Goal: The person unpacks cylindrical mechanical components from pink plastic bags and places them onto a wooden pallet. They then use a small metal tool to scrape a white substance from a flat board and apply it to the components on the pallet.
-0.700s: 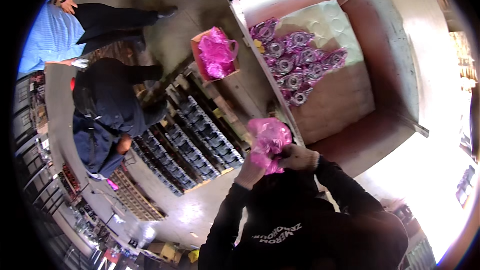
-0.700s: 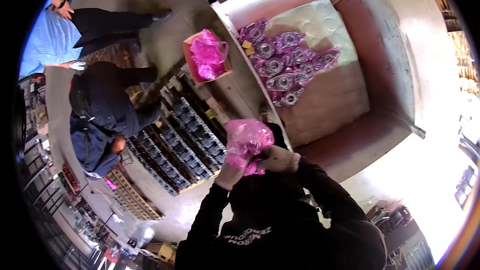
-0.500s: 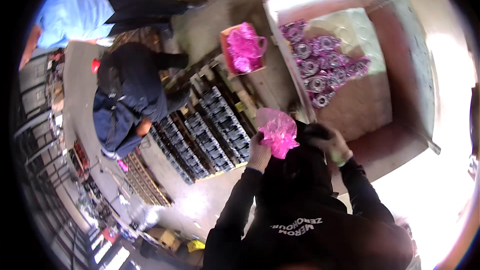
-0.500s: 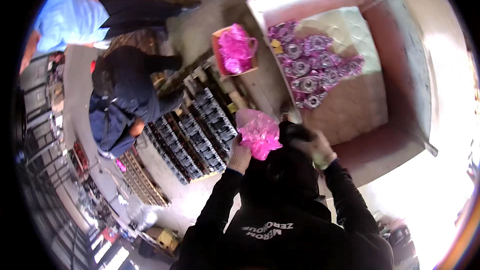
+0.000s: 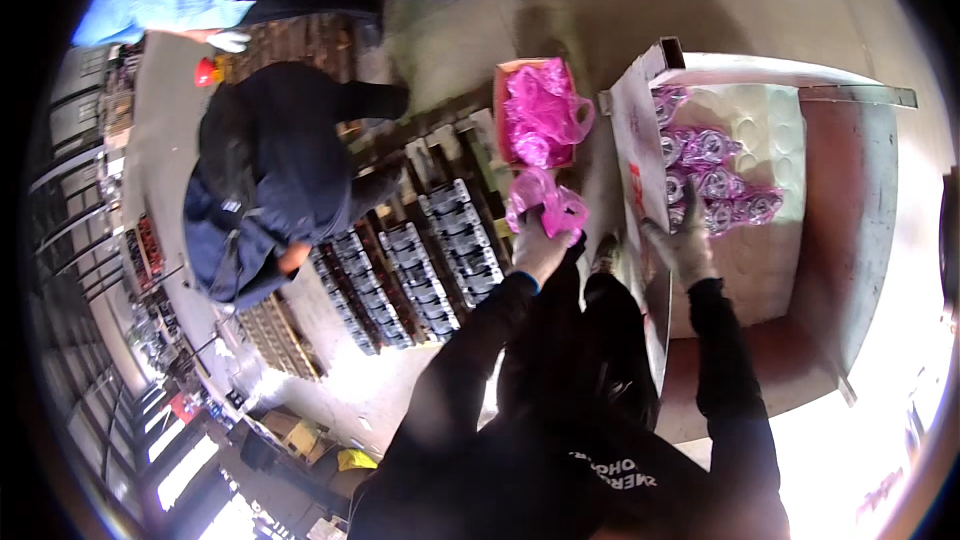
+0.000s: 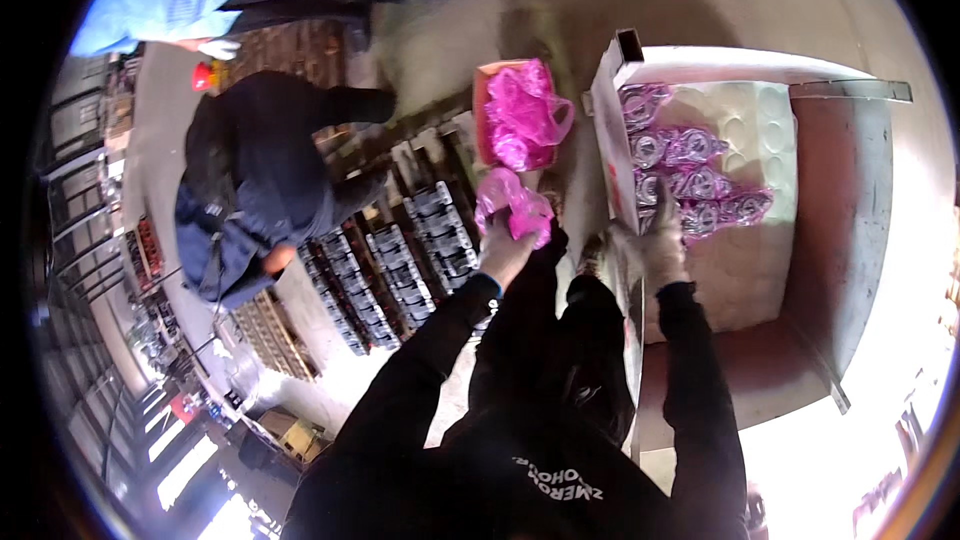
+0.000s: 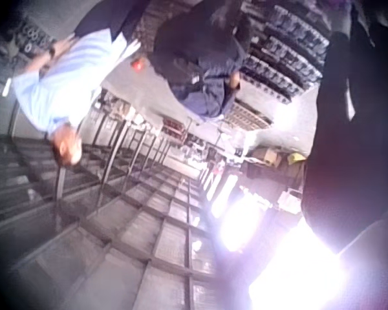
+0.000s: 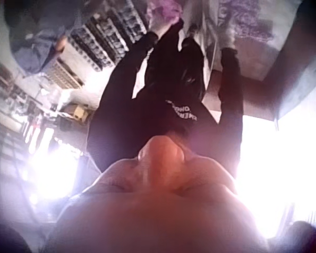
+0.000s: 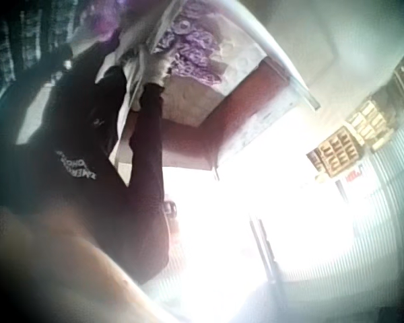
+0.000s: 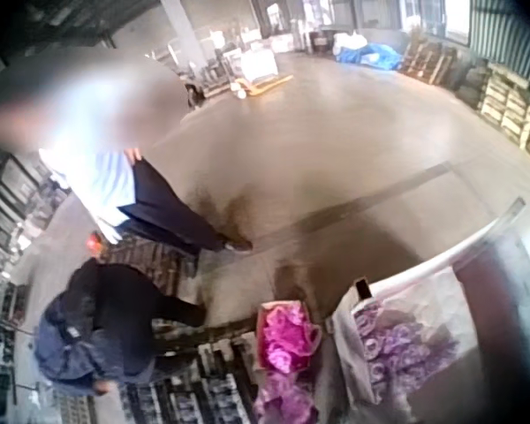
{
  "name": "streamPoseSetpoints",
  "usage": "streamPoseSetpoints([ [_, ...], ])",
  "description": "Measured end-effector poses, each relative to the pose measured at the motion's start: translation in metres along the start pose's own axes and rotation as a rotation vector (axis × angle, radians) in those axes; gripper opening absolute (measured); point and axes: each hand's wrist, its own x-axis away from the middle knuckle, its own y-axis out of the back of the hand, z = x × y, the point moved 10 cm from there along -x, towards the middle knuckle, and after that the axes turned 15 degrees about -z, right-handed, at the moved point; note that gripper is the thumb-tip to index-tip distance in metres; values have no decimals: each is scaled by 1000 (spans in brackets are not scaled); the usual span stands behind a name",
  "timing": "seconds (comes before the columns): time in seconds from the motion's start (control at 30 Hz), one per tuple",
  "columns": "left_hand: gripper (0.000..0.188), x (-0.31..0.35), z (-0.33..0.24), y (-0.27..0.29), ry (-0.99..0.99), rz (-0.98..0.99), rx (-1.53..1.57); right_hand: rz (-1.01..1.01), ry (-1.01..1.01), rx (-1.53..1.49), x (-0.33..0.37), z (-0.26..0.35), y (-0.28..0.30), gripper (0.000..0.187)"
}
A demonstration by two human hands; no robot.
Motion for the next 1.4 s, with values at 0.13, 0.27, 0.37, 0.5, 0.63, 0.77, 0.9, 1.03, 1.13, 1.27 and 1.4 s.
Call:
streamPoseSetpoints([
  [0.13,85,-103,-5,-63,-183,125,-293,-26,-13,135,-4,-10,-9,72],
  [0.27,71,-205,48,-147,-706,98,-399,79,-256,112,3,-11,-15,66],
  [0.37,70,-266,26,-187,-597,284,-817,45,-326,116,11,-16,-6,60],
  [0.5,56,-305,63,-251,-500,380,-856,-78,-579,97,36,-40,11,51],
  [0.63,49,-321,136,-312,-480,378,-925,-12,-782,240,65,-72,31,51],
  [0.77,47,-349,180,-376,-369,431,-860,-84,-898,294,86,-102,43,49],
  [0.9,49,-378,224,-417,-267,377,-831,-88,-978,310,96,-126,51,47],
  [1.03,50,-387,228,-427,-210,300,-796,-151,-1074,233,126,-146,74,45],
  [1.13,51,-375,204,-400,-235,232,-736,-491,-1244,-212,189,-192,118,43],
  [1.27,58,-311,140,-341,-454,483,-834,-74,-753,228,63,-68,35,38],
  [1.4,84,-268,77,-224,-454,549,-735,-74,-564,275,37,-38,17,39],
])
